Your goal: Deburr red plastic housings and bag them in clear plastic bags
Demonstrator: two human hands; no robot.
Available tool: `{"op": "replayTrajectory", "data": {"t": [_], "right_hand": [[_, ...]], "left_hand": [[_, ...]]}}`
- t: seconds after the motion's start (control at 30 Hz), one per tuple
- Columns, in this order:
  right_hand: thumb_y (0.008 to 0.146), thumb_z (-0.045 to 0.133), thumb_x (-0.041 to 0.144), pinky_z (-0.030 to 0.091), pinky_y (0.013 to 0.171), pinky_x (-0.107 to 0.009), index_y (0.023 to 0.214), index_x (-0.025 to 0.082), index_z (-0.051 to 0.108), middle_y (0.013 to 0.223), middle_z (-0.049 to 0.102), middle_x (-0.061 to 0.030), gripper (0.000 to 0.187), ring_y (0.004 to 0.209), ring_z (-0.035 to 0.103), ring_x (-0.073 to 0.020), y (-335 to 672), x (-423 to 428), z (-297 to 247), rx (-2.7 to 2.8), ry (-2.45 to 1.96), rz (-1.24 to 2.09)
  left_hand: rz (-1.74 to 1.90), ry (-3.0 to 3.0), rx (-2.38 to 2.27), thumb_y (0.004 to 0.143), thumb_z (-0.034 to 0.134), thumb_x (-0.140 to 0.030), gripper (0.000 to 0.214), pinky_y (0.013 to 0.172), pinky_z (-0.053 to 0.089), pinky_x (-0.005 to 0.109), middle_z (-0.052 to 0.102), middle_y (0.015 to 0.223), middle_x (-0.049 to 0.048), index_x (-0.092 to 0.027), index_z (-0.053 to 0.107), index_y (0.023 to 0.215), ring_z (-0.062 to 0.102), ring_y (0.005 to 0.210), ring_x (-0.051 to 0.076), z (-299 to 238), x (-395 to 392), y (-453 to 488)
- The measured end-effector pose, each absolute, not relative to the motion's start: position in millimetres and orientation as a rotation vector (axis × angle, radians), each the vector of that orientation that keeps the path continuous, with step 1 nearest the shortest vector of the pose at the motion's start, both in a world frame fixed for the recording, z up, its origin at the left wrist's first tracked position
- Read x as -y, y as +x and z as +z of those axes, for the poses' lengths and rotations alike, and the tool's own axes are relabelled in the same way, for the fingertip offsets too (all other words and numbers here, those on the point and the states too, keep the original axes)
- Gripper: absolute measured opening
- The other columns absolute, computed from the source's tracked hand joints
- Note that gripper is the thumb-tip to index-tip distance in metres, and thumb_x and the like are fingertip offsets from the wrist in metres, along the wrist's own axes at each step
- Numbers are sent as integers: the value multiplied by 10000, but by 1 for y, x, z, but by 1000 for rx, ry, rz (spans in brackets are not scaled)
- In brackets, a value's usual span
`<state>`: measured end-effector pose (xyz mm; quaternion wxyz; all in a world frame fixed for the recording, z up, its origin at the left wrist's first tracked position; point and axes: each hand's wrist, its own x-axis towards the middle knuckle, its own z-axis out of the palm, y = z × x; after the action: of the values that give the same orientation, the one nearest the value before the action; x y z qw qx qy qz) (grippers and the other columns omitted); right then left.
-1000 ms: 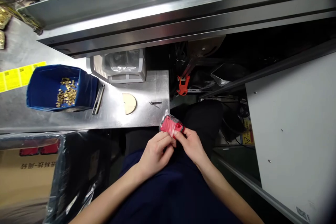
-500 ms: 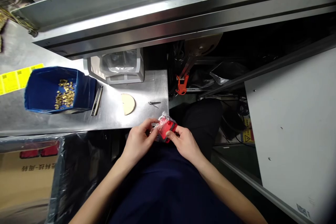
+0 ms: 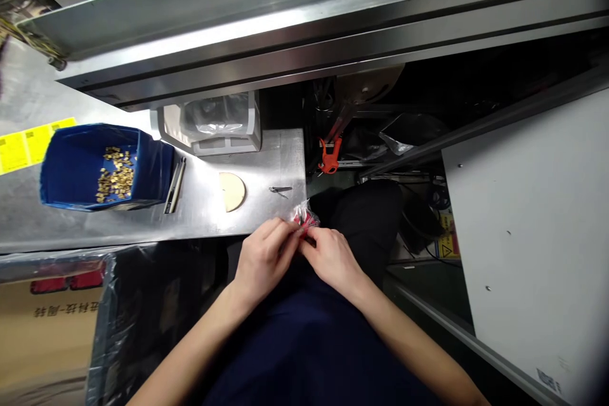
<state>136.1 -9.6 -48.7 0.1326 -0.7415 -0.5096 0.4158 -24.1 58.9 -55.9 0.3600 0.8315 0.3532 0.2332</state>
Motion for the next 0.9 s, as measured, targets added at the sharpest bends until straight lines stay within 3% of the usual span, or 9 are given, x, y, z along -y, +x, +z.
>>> {"op": "replayTrajectory", "data": {"t": [0.1,0.2,0.3,0.4,0.57,0.7,0.83,0.9], "right_hand": [[1002,637,429,366,684,-292,848,243,665,811,737,-7,243,771,680,-191,139,18,-41,1480,-2188,995],[958,698,455,430,806,-320,1003,223,654,969,701,-61,240,923,651,-238,147,15,-37,1504,-2238,630],[894,786,427,460,890,-325,1190,247,636,1129,679,-59,378,1054,638,-243,158,-2,-40,1666,-2039,697],[999,663,337,445,774,-267,1033,277,678,977,698,18,71,918,663,-167,166,-20,-42,1730,-1986,772],[1022,616,290,358,642,-267,916,251,665,891,704,36,124,751,648,-128,166,-23,-41,1713,-2166,576],[1029,598,287,343,653,-280,924,246,661,882,739,30,128,773,684,-145,166,-14,-39,1795,-2208,490],[1018,593,281,324,617,-293,1046,265,690,810,749,22,102,708,699,-169,173,-3,-29,1797,-2284,562],[1009,586,265,338,608,-289,1180,300,683,767,741,30,199,661,691,-176,180,3,-17,1801,-2257,758]], "left_hand": [[597,2025,-1015,1048,546,-185,72,791,481,279,666,931,29,-189,617,1055,633,861,166,-60,-62,-25],[575,1993,-965,1062,525,-210,93,806,468,282,640,929,19,-200,617,1057,612,873,162,-62,-69,-22],[532,1881,-908,1078,492,-255,147,775,455,278,605,887,5,-203,606,1001,581,825,152,-65,-75,-18],[526,1741,-935,1079,481,-300,190,722,446,274,588,842,-10,-205,571,941,554,760,145,-69,-79,-16],[429,1885,-1031,997,561,-226,45,685,440,288,577,827,-11,-212,567,1040,571,736,171,-73,-82,-28],[78,2159,-1194,933,544,-163,314,734,453,340,642,1045,78,-207,553,1244,646,950,266,-62,-77,-38],[-264,1885,-1184,926,589,-248,326,674,431,328,696,888,13,-245,572,1252,671,760,241,-38,-69,-46],[-245,1733,-1079,932,581,-234,337,640,409,295,678,801,-31,-275,569,1266,638,682,199,-26,-66,-50]]}}
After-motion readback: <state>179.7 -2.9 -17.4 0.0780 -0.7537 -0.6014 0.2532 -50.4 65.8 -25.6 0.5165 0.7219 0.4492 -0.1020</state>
